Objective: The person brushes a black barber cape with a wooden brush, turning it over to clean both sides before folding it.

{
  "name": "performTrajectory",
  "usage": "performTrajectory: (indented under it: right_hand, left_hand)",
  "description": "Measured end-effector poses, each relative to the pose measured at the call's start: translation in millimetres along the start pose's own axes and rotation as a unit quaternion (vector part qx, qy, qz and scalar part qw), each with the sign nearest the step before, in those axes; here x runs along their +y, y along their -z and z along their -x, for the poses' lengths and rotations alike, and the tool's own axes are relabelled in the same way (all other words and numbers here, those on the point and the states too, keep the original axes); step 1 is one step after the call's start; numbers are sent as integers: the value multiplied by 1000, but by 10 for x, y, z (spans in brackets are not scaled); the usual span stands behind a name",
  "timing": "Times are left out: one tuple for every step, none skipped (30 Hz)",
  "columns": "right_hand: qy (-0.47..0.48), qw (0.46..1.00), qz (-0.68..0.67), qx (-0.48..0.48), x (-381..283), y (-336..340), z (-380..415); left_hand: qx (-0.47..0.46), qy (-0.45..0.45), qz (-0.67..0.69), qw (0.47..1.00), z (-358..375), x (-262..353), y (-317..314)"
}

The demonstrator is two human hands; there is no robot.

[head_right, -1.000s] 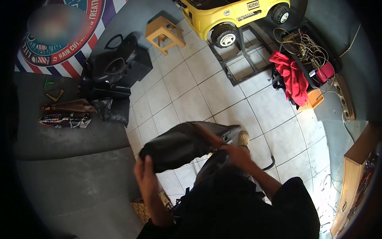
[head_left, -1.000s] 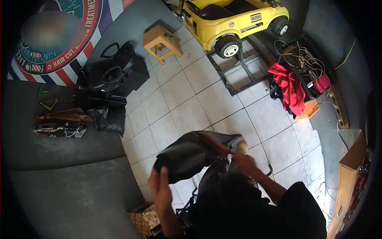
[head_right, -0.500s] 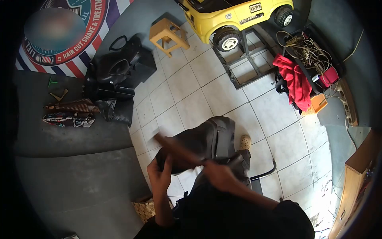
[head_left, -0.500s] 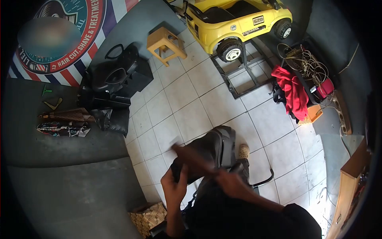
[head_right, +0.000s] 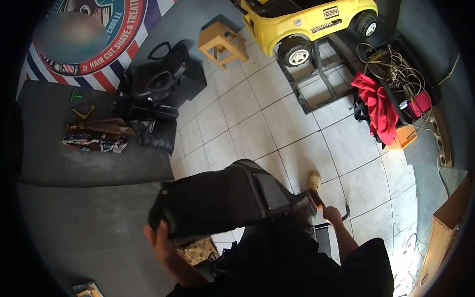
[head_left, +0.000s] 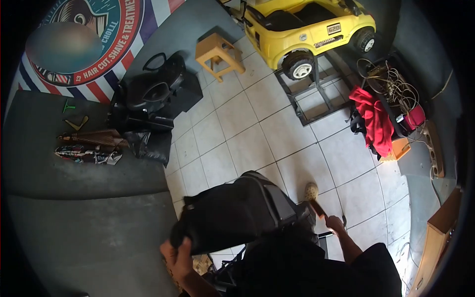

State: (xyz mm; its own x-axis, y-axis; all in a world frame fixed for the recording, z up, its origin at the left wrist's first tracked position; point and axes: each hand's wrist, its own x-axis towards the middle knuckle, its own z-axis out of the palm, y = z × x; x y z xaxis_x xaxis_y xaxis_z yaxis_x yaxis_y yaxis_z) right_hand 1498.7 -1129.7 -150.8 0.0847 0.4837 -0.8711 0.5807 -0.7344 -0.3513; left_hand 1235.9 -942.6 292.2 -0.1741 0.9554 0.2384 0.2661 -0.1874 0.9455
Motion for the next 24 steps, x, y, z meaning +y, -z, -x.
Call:
performTrajectory:
  right_hand:
    - [30,994,-69,82,-93,13,49]
    - [52,986,-94,129,-109,-72,-116]
    - [52,973,-165,152,-527,239,155]
    - [130,926,-315,164,-1060,681,639]
    - [161,917,-289,223,-1178,528,484]
    - [231,900,-338,149,-1456,774,814]
    - [282,892,-340,99,-1724,989,1132]
    - [400,851,-323,111,-1901,1113,1346]
    - [511,796,-301,122,-2002,1173,1463]
    - [509,796,-303,126,-2037,1170,1496]
    - [524,792,-287,123,-2062,1160,1521]
    - [541,788,-271,119,-2062,1152,1533]
    - [541,786,-275,122,-1967,1002,1358]
    - [452,853,-208,160,-1780,711,1003]
    - [354,905,-137,194,-1595,515,741]
    - [249,942,-137,177,-1458,462,640]
    - [143,968,-137,157,-1306,405,529]
    - [133,979,-66,143,-1008,156,292]
    - [120,985,4,127,-674,-159,20]
    - [-3,1000,-8,25,-353,-499,-338]
    - [16,999,32,0,-117,-697,-481]
    - [15,1000,27,5,-127,-666,-490]
    - [37,995,-63,64,-117,-667,-428]
    - [56,979,-153,123,-88,-706,-334]
  left_hand:
    - [-104,-2,-150,983,-38,25,-49]
    - [-207,-3,-292,934,-89,30,-118]
    - [-261,-106,-327,902,-139,8,-299]
    - [-312,-207,-357,856,-150,-17,-436]
    - [-332,-115,-380,856,-52,-209,-298]
    - [-331,-111,-380,856,-29,-265,-296]
    - [-336,-100,-359,865,-5,-294,-309]
    - [-343,-91,-336,872,6,-305,-352]
    - [-343,-99,-278,892,-9,-182,-462]
    - [-347,-101,-277,890,-11,-162,-448]
    - [-353,-102,-259,893,-35,-130,-385]
    - [-358,-105,-243,895,-66,-90,-360]
    - [-353,-128,-182,909,-104,-67,-382]
    - [-356,-131,-183,907,-126,-32,-371]
    - [-319,-153,-140,925,-131,-2,-336]
    - [-280,-175,-96,939,-117,19,-308]
    - [-281,-178,-97,938,-92,4,-287]
    - [-183,-155,-78,968,-77,-26,-263]
    - [-85,-130,-58,986,-87,-39,-249]
    - [-91,-132,-57,985,-131,-17,-246]
    - [-134,-116,-31,984,-200,2,-240]
    - [-176,-100,-5,979,-249,8,-261]
    - [-182,-100,-4,978,-246,-27,-270]
    - [-200,-59,-61,976,-225,-93,-259]
